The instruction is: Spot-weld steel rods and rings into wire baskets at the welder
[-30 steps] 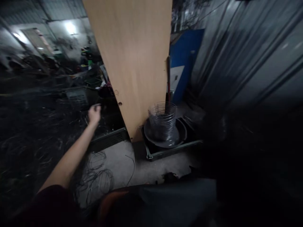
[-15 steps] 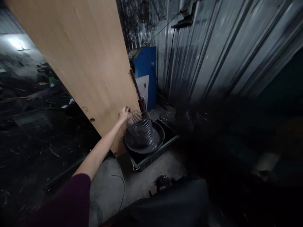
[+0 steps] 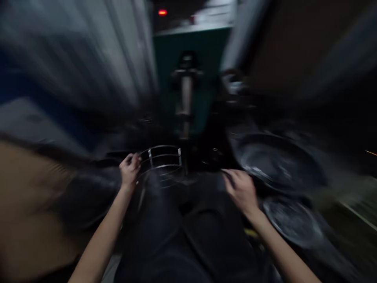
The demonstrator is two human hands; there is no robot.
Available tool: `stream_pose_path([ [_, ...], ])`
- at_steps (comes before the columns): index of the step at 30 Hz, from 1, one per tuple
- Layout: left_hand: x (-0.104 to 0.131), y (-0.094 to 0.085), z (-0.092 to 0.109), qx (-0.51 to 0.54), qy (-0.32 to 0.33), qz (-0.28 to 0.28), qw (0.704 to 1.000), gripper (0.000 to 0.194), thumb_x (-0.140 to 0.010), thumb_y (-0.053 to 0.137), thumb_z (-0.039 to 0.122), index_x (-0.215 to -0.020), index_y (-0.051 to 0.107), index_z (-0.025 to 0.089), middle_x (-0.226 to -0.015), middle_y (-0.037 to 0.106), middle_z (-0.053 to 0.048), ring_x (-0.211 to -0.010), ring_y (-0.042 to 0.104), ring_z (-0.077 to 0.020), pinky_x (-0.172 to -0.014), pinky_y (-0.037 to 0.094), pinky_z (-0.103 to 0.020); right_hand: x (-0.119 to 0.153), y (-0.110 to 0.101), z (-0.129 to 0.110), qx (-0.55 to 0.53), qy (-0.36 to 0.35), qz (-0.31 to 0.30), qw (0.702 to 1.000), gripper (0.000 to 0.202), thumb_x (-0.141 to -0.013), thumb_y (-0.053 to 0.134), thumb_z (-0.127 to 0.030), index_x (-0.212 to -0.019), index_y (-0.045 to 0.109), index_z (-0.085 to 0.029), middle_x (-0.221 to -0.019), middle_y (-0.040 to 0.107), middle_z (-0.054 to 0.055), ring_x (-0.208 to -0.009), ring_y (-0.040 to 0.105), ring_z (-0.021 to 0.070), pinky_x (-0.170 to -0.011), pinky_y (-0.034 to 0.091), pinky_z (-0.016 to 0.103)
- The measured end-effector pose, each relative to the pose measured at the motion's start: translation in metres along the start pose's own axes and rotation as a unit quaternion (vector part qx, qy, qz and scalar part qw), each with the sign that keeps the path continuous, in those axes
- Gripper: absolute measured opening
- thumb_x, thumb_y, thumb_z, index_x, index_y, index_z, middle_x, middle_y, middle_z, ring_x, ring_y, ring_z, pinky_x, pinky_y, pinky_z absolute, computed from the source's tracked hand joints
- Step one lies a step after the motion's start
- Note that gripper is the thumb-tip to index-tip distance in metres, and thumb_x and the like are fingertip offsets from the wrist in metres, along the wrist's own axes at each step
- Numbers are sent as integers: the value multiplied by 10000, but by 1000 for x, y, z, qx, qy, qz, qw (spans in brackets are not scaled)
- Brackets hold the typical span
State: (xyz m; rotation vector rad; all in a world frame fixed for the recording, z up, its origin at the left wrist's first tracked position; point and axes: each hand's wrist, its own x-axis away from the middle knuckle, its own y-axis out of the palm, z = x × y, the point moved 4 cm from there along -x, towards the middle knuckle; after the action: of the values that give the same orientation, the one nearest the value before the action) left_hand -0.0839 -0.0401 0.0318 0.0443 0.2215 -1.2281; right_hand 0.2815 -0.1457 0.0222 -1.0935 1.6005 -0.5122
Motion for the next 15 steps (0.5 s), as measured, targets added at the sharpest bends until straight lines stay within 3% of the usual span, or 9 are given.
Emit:
stream_pose_path([
  [4, 30, 81, -61, -105, -22, -124, 987, 347, -715, 611, 481, -621, 573, 150, -551, 497, 32, -520, 441, -88, -502, 344, -184, 15, -7, 83, 41, 168, -4, 985, 280, -889, 422, -340, -964, 639, -179, -954, 667, 93, -910, 601, 236, -830, 461, 364],
  [7, 50, 114, -84, -135, -34, -205, 969, 376, -703, 596, 517, -634, 590, 148, -568, 524, 21, -553, 479, -113, -530, 377, -193, 17, -16, 154, 125, 289, -59, 947, 322, -911, 385, -334, -1051, 619, -162, -1079, 640, 109, -1026, 572, 222, -906, 419, 324],
  [10, 62, 124, -83, -155, -51, -242, 956, 419, -721, 558, 560, -655, 606, 149, -610, 567, 3, -587, 520, -136, -551, 403, -205, 8, -11, 215, 170, 351, -151, 908, 336, -915, 391, -326, -1106, 607, -154, -1121, 626, 132, -1046, 571, 240, -897, 415, 328],
  [13, 60, 121, -80, -180, -68, -264, 945, 436, -769, 500, 575, -810, 644, 166, -640, 586, 4, -626, 560, -158, -597, 434, -225, -4, 16, 259, 137, 349, -251, 892, 249, -789, 602, -287, -996, 660, -160, -988, 677, 120, -906, 631, 240, -780, 459, 294],
  [15, 54, 113, -82, -179, -79, -266, 944, 459, -789, 471, 581, -955, 633, 185, -707, 620, -5, -713, 603, -184, -668, 463, -255, -5, 36, 276, 112, 340, -307, 882, 252, -688, 690, -222, -932, 676, -163, -921, 692, 108, -861, 644, 234, -743, 461, 272],
])
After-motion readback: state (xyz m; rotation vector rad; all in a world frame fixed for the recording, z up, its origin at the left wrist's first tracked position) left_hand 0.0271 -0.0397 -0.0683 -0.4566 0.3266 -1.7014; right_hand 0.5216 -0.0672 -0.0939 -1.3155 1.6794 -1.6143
